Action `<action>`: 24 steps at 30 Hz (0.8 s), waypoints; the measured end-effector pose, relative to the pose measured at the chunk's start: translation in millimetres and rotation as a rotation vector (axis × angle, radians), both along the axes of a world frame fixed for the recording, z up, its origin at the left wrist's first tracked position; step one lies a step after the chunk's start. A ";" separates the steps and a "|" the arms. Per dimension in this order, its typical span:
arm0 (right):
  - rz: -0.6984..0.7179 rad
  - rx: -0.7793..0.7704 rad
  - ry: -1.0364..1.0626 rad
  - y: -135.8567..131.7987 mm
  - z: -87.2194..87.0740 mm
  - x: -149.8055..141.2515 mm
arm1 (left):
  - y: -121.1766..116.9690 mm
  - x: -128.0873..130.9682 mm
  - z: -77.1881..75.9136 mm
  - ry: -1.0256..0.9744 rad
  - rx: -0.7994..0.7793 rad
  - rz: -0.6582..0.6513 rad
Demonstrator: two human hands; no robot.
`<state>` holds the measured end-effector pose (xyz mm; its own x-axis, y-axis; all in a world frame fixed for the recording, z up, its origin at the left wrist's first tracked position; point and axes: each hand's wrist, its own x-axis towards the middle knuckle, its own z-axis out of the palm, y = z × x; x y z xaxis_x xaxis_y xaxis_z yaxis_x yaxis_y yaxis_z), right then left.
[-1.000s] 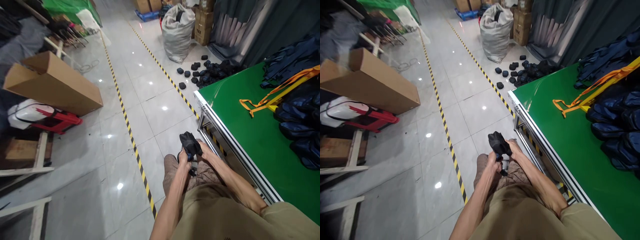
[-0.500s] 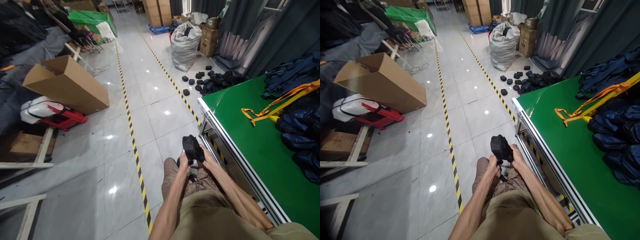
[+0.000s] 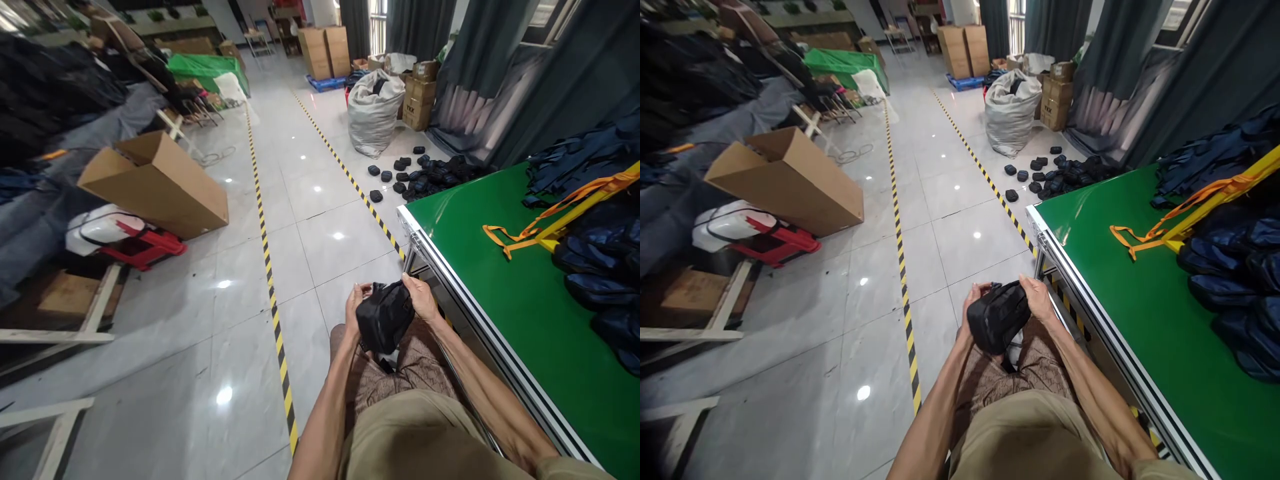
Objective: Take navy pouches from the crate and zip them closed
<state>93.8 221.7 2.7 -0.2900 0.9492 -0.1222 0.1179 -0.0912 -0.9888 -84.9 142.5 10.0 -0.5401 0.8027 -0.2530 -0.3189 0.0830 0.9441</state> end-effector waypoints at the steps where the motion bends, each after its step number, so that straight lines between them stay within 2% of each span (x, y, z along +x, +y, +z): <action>1: 0.096 0.041 -0.018 -1.1 15.5 0.5 | -4.3 -9.1 12.9 0.030 0.018 -0.016; 3: 0.314 0.118 -0.069 -6.3 45.1 0.4 | -19.7 -24.9 41.3 0.155 0.084 -0.078; 5: 0.504 0.206 -0.142 -14.3 67.0 0.2 | -42.4 -31.6 64.8 0.310 0.055 -0.231; 7: 0.612 0.321 -0.220 -23.2 77.8 1.7 | -67.8 -25.1 74.3 0.437 -0.001 -0.417; 9: 0.662 0.438 -0.280 -32.0 78.1 6.6 | -90.6 -7.0 67.2 0.479 -0.055 -0.456; 11: 0.695 0.518 -0.310 -40.3 72.3 14.9 | -107.0 16.7 49.5 0.465 -0.112 -0.372; 13: 0.716 0.533 -0.330 -48.4 65.1 25.5 | -116.1 39.3 31.2 0.408 -0.130 -0.316; 15: 0.728 0.501 -0.356 -56.4 59.0 37.0 | -119.7 55.9 19.2 0.312 -0.118 -0.316; 21: 0.767 0.245 -0.397 -77.2 40.6 65.3 | -128.7 68.0 14.0 0.033 -0.172 -0.482; 24: 0.745 0.252 -0.397 -84.0 31.7 75.1 | -137.4 66.5 9.0 -0.164 -0.218 -0.551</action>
<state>168.9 137.7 34.4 -0.8250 0.5427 -0.1580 0.3993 0.3616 -0.8425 -18.4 5.1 19.0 -0.0008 0.8730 -0.4877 -0.3134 0.4630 0.8291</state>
